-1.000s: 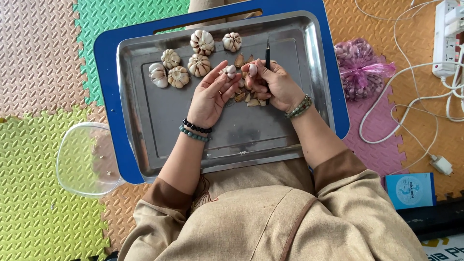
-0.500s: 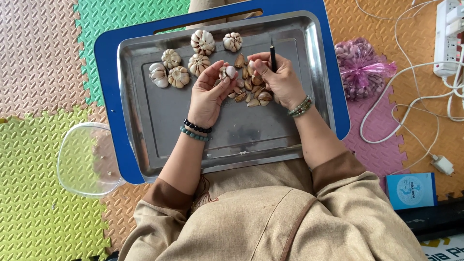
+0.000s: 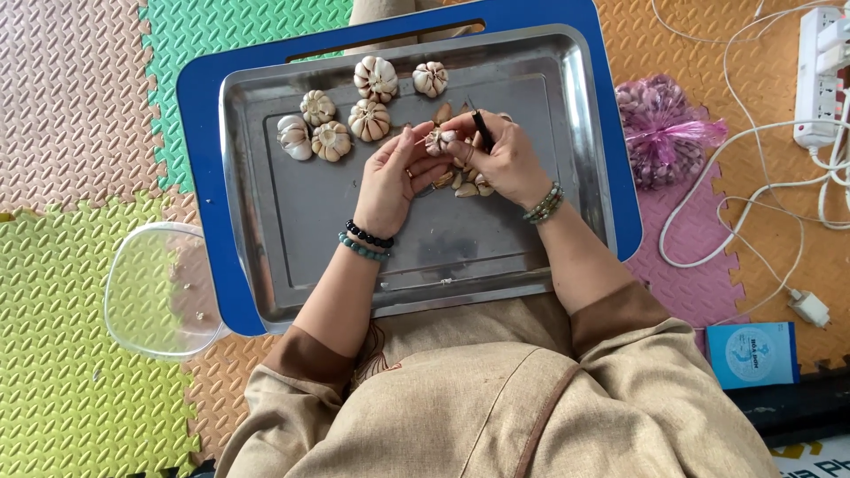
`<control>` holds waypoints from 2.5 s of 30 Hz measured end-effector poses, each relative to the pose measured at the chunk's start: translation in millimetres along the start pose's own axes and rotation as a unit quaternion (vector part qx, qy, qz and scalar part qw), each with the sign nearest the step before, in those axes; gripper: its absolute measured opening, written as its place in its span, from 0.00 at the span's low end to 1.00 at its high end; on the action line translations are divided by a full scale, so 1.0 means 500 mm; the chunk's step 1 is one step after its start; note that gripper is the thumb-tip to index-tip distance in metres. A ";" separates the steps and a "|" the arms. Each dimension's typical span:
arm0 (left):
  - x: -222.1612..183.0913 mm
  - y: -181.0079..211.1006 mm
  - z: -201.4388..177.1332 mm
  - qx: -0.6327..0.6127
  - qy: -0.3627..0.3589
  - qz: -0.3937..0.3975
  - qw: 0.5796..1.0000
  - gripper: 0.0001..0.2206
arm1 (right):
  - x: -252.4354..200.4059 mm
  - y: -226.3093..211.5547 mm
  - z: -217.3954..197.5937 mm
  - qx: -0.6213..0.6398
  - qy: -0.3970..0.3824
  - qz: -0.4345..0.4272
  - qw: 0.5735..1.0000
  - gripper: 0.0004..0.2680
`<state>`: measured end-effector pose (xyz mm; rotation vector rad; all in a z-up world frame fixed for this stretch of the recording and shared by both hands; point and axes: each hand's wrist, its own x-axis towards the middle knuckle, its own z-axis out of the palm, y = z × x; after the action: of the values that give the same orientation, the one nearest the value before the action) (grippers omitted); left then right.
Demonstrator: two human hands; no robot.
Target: Breaking whole garlic bulbs into individual cloves by hand and using a small prying tool on a metal tray.
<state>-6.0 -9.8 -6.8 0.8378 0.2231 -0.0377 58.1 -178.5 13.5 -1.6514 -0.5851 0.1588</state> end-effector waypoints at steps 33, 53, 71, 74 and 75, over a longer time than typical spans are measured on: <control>0.013 -0.056 -0.011 0.067 0.070 0.058 0.994 0.11 | -0.014 0.025 0.026 -0.072 -0.006 -0.046 0.996 0.05; 0.013 -0.036 -0.007 0.079 0.076 0.085 0.990 0.10 | -0.015 0.029 0.027 -0.042 0.020 -0.028 0.999 0.10; -0.121 0.250 -0.053 0.027 0.147 0.268 0.952 0.10 | -0.005 0.005 -0.001 -0.182 -0.025 -0.089 0.979 0.07; -0.171 0.308 -0.149 0.126 0.245 0.327 0.904 0.07 | -0.005 0.020 0.000 -0.239 -0.097 -0.111 0.960 0.07; -0.186 0.327 -0.181 0.194 0.306 0.353 0.863 0.06 | -0.007 0.030 -0.001 -0.280 -0.122 -0.127 0.944 0.07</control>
<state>-93.3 161.6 74.0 1.2802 0.5040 0.9163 59.6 -181.6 -1.6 -2.0978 -1.1021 0.0041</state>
